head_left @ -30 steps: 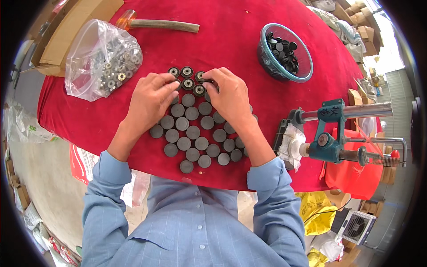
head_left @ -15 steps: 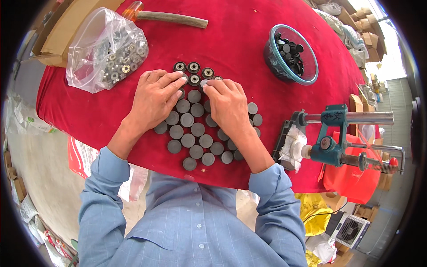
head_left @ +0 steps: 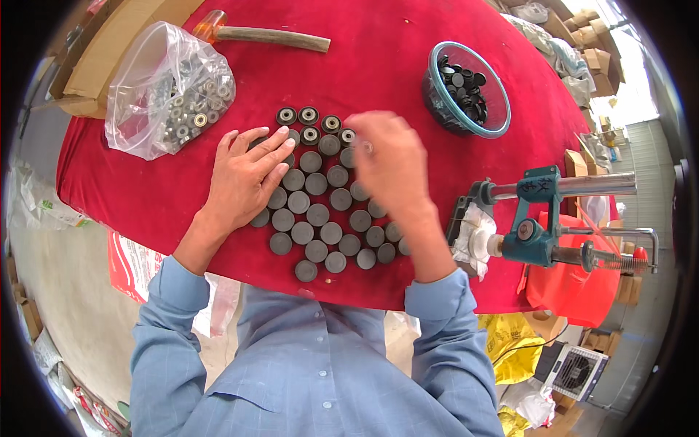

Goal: The person sorts a pile of small, round, dark grey objects on a red table. They pick up the items one by one, inspect them, and arrange them into a neat grid pattern. A green mechanical press and a bowl of similar items are visible on the table but are not used during the clip.

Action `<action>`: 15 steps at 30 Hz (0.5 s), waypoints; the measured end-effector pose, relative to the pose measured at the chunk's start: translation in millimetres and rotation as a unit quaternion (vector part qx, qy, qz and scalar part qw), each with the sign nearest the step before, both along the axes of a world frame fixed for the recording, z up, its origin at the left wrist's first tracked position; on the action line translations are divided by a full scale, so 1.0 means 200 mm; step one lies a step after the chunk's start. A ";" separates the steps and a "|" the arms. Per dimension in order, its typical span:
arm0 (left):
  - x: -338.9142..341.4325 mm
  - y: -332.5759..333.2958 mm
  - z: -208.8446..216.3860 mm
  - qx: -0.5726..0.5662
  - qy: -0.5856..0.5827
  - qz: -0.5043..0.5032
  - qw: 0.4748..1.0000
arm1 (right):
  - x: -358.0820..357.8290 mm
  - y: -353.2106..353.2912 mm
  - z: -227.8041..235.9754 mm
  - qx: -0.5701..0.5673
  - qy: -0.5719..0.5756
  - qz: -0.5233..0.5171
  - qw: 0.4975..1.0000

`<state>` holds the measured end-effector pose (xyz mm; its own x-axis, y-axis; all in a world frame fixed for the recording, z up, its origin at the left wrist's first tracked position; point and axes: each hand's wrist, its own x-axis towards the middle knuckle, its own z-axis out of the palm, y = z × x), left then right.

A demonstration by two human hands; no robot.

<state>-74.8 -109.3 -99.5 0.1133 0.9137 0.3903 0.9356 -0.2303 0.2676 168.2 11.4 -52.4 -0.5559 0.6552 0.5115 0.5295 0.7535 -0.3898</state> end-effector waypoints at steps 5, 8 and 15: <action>0.01 -0.03 0.01 -0.012 0.005 0.002 1.000 | 0.32 0.47 0.24 0.053 0.009 -0.216 0.975; 0.01 -0.02 0.00 -0.001 -0.012 -0.010 1.000 | 0.55 0.78 0.18 -0.063 -0.153 -0.337 0.927; 0.01 -0.03 -0.05 0.016 -0.087 -0.024 0.996 | 0.56 1.11 0.05 -0.326 -0.162 -0.162 0.917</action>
<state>-71.9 -115.0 -110.0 0.0845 0.8957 0.4367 0.8630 -0.2848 0.4172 279.4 233.9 -43.4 -0.3317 0.9209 -0.2049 0.8519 0.1991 -0.4843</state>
